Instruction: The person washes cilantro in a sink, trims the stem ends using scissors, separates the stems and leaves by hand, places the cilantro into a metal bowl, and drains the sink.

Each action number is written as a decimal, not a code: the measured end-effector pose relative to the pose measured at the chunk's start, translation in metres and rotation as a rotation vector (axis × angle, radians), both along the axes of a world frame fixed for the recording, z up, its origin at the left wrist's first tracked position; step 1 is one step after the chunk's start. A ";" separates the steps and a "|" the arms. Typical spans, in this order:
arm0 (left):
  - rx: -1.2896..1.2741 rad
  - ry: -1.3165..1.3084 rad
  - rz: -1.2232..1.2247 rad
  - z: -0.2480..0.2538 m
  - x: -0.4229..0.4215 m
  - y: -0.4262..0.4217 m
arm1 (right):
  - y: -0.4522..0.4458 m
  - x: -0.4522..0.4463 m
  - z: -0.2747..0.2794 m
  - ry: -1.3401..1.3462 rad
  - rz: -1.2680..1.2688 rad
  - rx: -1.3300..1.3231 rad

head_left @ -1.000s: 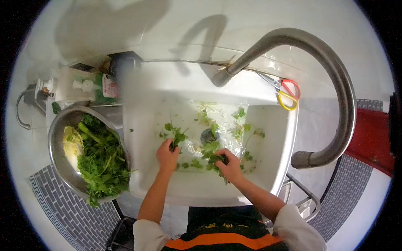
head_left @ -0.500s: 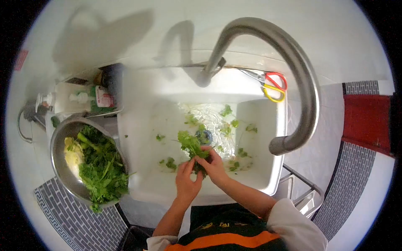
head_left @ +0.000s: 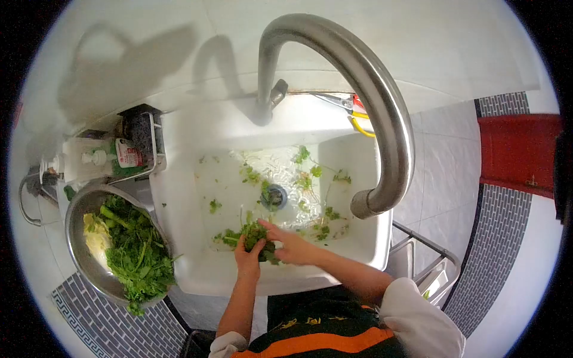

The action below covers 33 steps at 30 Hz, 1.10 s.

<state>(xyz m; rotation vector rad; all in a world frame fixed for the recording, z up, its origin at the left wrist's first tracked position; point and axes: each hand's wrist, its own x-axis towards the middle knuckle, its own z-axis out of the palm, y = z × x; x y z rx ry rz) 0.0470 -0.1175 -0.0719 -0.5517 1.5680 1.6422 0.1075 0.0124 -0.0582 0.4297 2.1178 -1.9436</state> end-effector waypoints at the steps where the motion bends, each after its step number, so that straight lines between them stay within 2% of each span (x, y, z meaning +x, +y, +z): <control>1: -0.078 -0.006 0.015 0.004 0.000 -0.003 | 0.018 0.001 -0.006 -0.021 -0.064 -0.024; 2: -0.078 -0.009 0.014 0.009 -0.004 -0.007 | 0.037 0.001 -0.014 -0.042 -0.127 -0.047; 3: -0.052 -0.001 0.061 0.014 -0.010 -0.014 | 0.055 0.003 -0.027 -0.152 -0.278 0.275; 4: -0.024 0.009 0.109 0.019 -0.016 -0.020 | 0.075 0.011 -0.057 -0.190 -0.352 0.387; 6: -0.013 0.069 0.154 0.027 -0.027 -0.031 | 0.114 0.005 -0.065 -0.212 -0.346 0.972; 7: -0.003 0.127 0.201 0.034 -0.032 -0.034 | 0.118 0.009 -0.078 -0.211 -0.345 0.971; 8: -0.007 0.128 0.202 0.040 -0.036 -0.035 | 0.119 0.012 -0.096 -0.247 -0.314 1.157; 10: -0.241 0.195 0.231 0.058 -0.046 -0.036 | 0.119 0.022 -0.117 -0.261 -0.237 1.303; 11: -0.244 0.194 0.232 0.063 -0.049 -0.040 | 0.119 0.027 -0.127 -0.266 -0.201 1.377; 13: -0.206 0.339 0.202 0.074 -0.055 -0.048 | 0.119 0.032 -0.127 -0.344 -0.141 1.258; 14: -0.378 0.469 0.187 0.082 -0.058 -0.053 | 0.120 0.035 -0.126 -0.340 -0.141 1.259; 16: -0.189 0.673 0.101 0.114 -0.073 -0.068 | 0.120 0.041 -0.119 -0.277 -0.318 0.944; 17: -0.348 0.812 -0.030 0.127 -0.083 -0.093 | 0.118 0.038 -0.109 -0.274 -0.314 0.941; 18: -0.508 0.945 -0.162 0.141 -0.094 -0.117 | 0.117 0.034 -0.089 -0.154 -0.475 0.732; 20: -0.672 0.912 -0.059 0.188 -0.110 -0.130 | 0.116 0.026 -0.053 -0.034 -0.619 0.517; 22: -1.104 1.245 -0.264 0.206 -0.131 -0.163 | 0.114 0.017 -0.020 0.080 -0.581 0.448; 23: -1.107 1.243 -0.262 0.203 -0.146 -0.178 | 0.113 0.015 -0.014 0.134 -0.562 0.414; 25: -1.226 1.002 -0.526 0.196 -0.177 -0.196 | 0.117 0.014 -0.013 0.158 -0.506 0.442; 26: -1.389 0.950 -0.758 0.189 -0.184 -0.198 | 0.116 0.011 -0.013 0.142 -0.460 0.362; 27: -1.391 0.954 -0.754 0.195 -0.185 -0.186 | 0.116 0.008 -0.012 0.127 -0.418 0.281; 28: -1.334 0.743 -0.838 0.205 -0.182 -0.166 | 0.118 0.006 -0.016 0.133 -0.421 0.281; 29: -1.269 0.525 -0.918 0.211 -0.180 -0.156 | 0.121 0.007 -0.021 0.092 -0.323 0.525; 30: -1.209 0.729 -0.928 0.212 -0.177 -0.158 | 0.123 0.006 -0.025 0.048 -0.217 0.766; 31: -1.210 0.730 -0.928 0.212 -0.176 -0.157 | 0.124 0.003 -0.030 0.040 -0.270 0.746; 33: -1.426 0.925 -0.961 0.215 -0.163 -0.144 | 0.127 -0.008 -0.043 0.041 -0.440 0.849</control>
